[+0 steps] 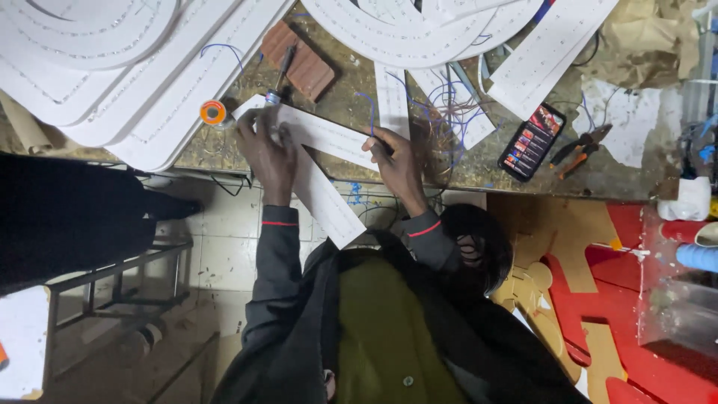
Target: Soldering electrical wires to LED strips as part of a sign manufacturing process.
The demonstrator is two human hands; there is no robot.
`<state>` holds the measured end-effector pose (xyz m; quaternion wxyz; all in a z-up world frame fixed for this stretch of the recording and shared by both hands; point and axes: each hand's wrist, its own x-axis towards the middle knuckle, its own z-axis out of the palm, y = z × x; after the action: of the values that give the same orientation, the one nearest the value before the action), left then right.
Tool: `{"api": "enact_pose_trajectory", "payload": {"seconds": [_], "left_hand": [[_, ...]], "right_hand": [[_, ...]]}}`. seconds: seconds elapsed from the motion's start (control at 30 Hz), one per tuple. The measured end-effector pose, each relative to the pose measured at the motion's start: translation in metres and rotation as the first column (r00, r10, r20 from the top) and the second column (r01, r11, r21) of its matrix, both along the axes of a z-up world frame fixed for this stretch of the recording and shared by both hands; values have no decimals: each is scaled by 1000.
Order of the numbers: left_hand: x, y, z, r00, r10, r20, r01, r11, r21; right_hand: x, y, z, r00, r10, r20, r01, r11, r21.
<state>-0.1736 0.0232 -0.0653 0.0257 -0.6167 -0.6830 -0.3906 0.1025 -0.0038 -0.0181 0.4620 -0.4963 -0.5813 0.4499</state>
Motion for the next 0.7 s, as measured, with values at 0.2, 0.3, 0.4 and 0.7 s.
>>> {"api": "enact_pose_trajectory", "payload": {"seconds": [0.2,0.3,0.4,0.7], "left_hand": [[-28,9,-36,992,-7,129,8,1000,-7],[-13,1,-31,960,-23,278,10,999,45],[26,-12,6,769,-72,635,17,996,93],[81,-56,85,612,-469,637,517,846,127]], "right_hand": [[6,15,-24,971,-174,165,154,980,127],[18,13,-30,967,-175,184,133,966,222],[-2,-2,-14,986,-135,101,113,974,197],[-68,1,-26,914,-201,-354,104,956,-275]]}}
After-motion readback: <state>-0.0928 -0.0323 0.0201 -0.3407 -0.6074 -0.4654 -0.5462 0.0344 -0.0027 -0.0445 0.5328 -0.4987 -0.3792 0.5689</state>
